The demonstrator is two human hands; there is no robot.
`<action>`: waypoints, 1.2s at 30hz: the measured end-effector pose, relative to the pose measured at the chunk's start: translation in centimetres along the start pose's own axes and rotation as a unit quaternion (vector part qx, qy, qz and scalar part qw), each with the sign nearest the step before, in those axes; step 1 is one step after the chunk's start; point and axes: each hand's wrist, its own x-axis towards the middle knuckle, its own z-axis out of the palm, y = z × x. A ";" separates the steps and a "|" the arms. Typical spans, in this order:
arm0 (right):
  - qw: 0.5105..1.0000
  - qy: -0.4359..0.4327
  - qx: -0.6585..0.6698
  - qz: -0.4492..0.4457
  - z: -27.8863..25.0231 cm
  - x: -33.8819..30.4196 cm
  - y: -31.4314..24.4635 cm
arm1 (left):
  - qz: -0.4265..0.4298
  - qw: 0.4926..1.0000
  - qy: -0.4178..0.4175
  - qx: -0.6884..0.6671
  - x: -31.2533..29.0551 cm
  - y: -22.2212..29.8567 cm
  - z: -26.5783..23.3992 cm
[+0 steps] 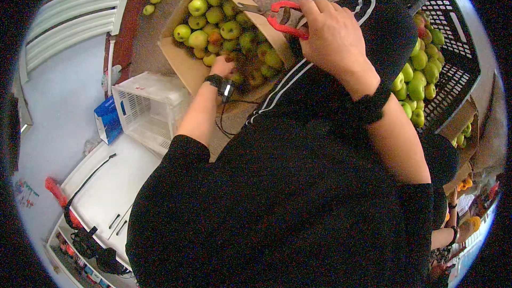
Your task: The person uses shears to trim stems from apples, picking them up one by one from a cardboard box and later from a crate.
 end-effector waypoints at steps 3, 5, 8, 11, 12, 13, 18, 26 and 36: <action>0.997 -0.062 -0.015 0.048 -0.3 -0.3 0.4 | -0.112 0.992 0.055 0.027 0.1 0.5 1.5; 0.999 -0.042 -0.003 0.014 -0.3 0.4 -0.6 | -0.131 0.985 0.049 0.102 1.1 -5.4 1.1; 1.000 -0.026 -0.012 0.007 0.1 0.1 -0.1 | -0.202 0.977 0.047 0.048 1.1 -4.6 1.3; 0.999 -0.026 -0.020 0.015 -0.1 -0.1 0.6 | -0.171 0.983 0.039 0.049 -0.1 -1.7 0.6; 0.999 -0.027 -0.018 0.014 -0.1 0.0 0.4 | -0.177 0.984 0.024 0.027 -0.2 -2.2 0.3; 0.999 -0.028 -0.016 0.012 -0.1 0.0 0.3 | -0.182 0.983 0.009 0.005 -0.1 -2.5 0.2; 0.999 -0.042 -0.018 0.016 0.0 0.4 -0.1 | -0.123 0.992 0.032 -0.017 1.7 -3.8 1.6; 0.999 -0.026 -0.019 -0.002 0.2 0.3 -0.2 | -0.192 0.978 -0.040 0.074 4.6 -4.1 2.9; 1.000 0.000 0.011 -0.011 -1.6 1.6 -1.9 | 0.084 0.774 -0.169 0.605 14.6 -20.9 9.4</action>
